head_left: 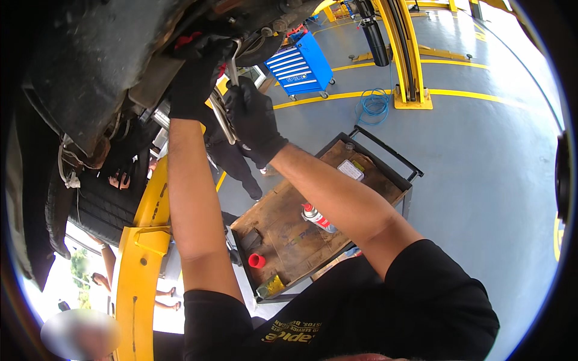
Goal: The person works under a raised vehicle, using a wrench to loosen and tighten bolts on the suspension system. They apply lubricant from a spray can to the components and wipe the area with a red cloth. The person repeatedly reaches for tools and parts on a nearby cart while performing the repair.
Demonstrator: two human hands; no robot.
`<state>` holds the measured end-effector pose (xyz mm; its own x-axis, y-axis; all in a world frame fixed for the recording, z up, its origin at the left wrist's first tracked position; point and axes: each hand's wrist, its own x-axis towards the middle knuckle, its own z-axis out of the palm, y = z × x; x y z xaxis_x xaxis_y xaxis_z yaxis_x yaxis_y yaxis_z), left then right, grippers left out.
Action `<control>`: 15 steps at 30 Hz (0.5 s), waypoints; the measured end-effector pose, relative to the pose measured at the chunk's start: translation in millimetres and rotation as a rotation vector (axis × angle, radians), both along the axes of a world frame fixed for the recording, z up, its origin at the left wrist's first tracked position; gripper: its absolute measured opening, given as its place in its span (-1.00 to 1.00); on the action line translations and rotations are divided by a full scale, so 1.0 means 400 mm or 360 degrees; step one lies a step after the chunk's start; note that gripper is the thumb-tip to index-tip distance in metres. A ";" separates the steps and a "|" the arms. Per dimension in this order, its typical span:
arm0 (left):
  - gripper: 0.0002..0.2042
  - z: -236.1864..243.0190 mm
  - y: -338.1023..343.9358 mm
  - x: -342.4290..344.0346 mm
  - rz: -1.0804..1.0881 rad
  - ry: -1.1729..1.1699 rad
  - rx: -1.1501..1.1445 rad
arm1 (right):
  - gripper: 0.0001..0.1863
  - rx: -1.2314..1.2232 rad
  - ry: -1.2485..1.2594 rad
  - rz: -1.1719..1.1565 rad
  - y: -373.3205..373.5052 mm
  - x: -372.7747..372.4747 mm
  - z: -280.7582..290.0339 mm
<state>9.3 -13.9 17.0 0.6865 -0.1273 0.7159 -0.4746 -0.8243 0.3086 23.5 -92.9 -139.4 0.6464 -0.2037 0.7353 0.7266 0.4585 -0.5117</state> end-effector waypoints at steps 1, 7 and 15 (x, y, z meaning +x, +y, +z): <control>-0.72 0.013 0.011 -0.014 0.0100 0.0024 0.0089 | -0.84 0.0074 -0.0023 0.0047 0.007 -0.019 0.004; -0.73 0.017 -0.023 -0.076 0.0111 -0.0056 0.0227 | -0.84 -0.0200 -0.0356 -0.0171 -0.089 -0.036 -0.023; -0.77 -0.013 -0.024 -0.088 0.0368 -0.0193 0.0297 | -0.79 -0.0651 -0.1129 -0.0526 -0.299 0.076 0.026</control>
